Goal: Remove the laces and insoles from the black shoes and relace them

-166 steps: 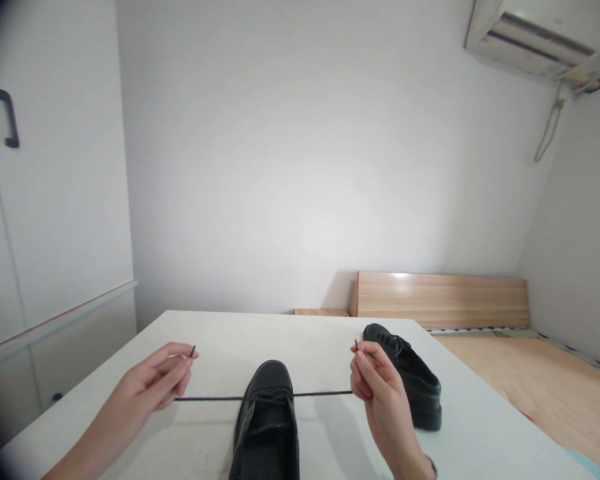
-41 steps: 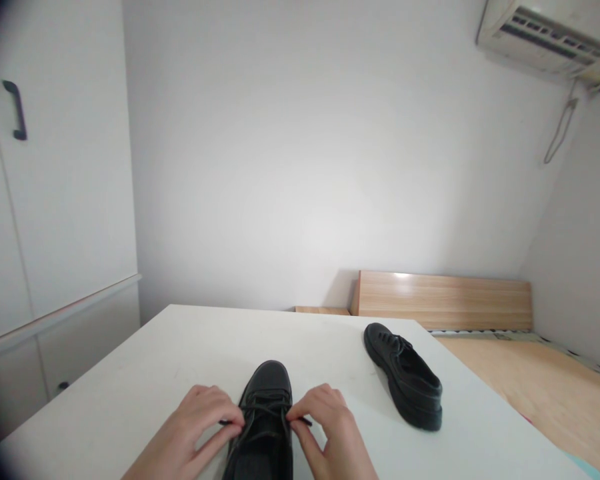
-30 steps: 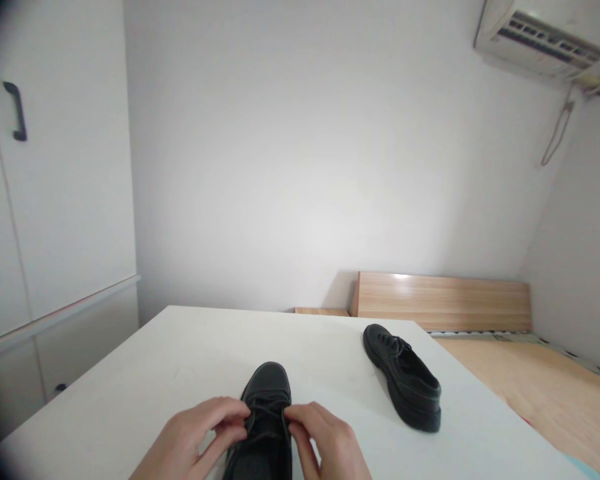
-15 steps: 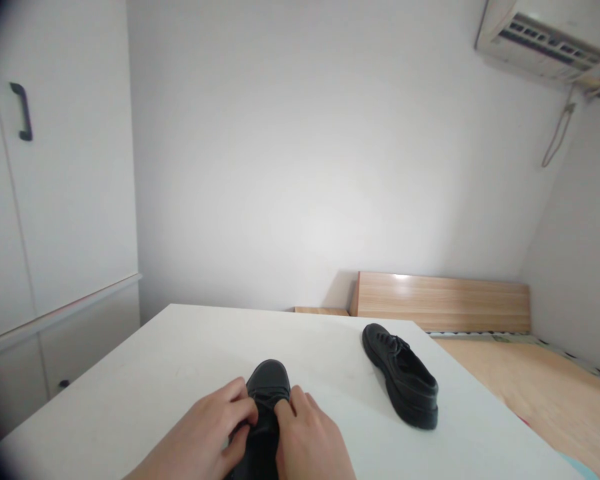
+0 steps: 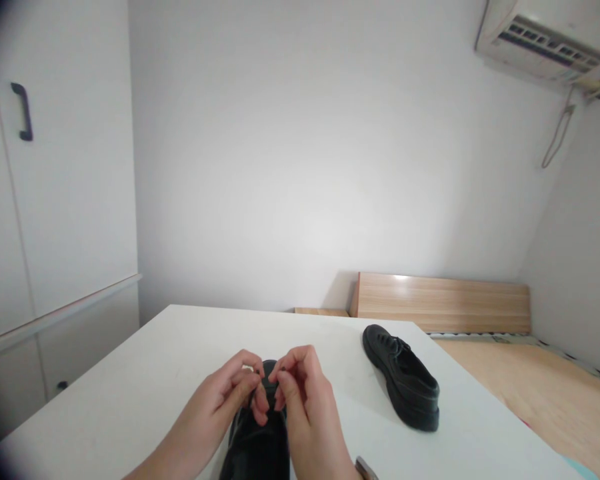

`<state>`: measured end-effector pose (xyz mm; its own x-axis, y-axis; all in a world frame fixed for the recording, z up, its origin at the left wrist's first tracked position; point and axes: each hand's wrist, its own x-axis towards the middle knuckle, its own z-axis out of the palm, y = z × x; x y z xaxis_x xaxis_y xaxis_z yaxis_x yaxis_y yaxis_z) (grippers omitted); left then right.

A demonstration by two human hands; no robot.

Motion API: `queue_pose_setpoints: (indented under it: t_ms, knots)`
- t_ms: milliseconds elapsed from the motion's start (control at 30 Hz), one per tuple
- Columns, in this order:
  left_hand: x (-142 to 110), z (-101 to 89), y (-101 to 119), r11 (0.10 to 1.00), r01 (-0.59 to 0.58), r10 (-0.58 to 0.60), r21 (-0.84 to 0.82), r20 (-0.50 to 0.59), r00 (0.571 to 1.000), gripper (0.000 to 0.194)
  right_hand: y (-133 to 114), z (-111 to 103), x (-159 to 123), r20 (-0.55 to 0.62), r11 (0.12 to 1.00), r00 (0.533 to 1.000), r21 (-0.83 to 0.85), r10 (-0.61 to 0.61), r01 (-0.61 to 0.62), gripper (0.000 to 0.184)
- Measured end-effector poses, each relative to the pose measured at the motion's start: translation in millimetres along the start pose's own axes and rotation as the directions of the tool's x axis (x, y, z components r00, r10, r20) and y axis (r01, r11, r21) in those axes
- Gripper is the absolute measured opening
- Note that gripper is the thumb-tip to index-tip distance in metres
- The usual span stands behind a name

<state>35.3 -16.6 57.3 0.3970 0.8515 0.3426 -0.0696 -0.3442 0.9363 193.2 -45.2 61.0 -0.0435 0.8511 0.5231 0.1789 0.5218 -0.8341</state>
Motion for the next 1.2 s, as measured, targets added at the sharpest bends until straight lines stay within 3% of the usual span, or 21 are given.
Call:
queue_pose_setpoints:
  t_ms: [133, 300, 533, 733, 833, 900, 1033, 1200]
  knots:
    - [12, 5.9, -11, 0.985, 0.057, -0.055, -0.163, 0.017, 0.998, 0.046, -3, 4, 6, 0.127, 0.976, 0.992, 0.218, -0.008, -0.02, 0.019]
    - [15, 7.6, -13, 0.978, 0.086, -0.077, -0.19, 0.056, 0.995, 0.05, -6, 0, 23, 0.206, 0.976, 0.978, 0.219, -0.025, -0.022, 0.023]
    - [11, -0.6, -18, 0.964, 0.113, -0.106, -0.24, 0.04, 0.994, 0.039, 20, -11, 31, 0.389, 0.899, 0.921, 0.408, -0.017, -0.156, 0.029]
    - [6, -7.3, -40, 0.966, 0.09, -0.106, -0.241, -0.052, 0.993, 0.039, 35, -16, 21, 0.232, 0.968, 0.95, 0.187, -0.208, 0.166, 0.016]
    - [2, -10.1, -44, 0.989, 0.048, -0.062, -0.14, -0.1, 0.993, 0.038, 40, -8, 16, 0.122, 0.965, 0.962, 0.131, -0.244, 0.228, 0.004]
    - [0, -11.7, -44, 0.996, 0.03, -0.039, -0.079, -0.114, 0.993, 0.035, 44, -1, 13, 0.064, 0.974, 0.982, 0.152, -0.179, 0.167, 0.004]
    - [-5, -11.4, -43, 0.999, 0.025, -0.022, 0.024, -0.116, 0.993, 0.028, 48, 7, 10, 0.022, 0.964, 0.997, 0.252, 0.079, -0.082, 0.016]
    - [-11, -1.3, -42, 0.997, -0.034, 0.05, 0.073, -0.221, 0.974, 0.024, 35, 4, 8, 0.02, 0.983, 0.991, 0.128, 0.132, -0.133, 0.016]
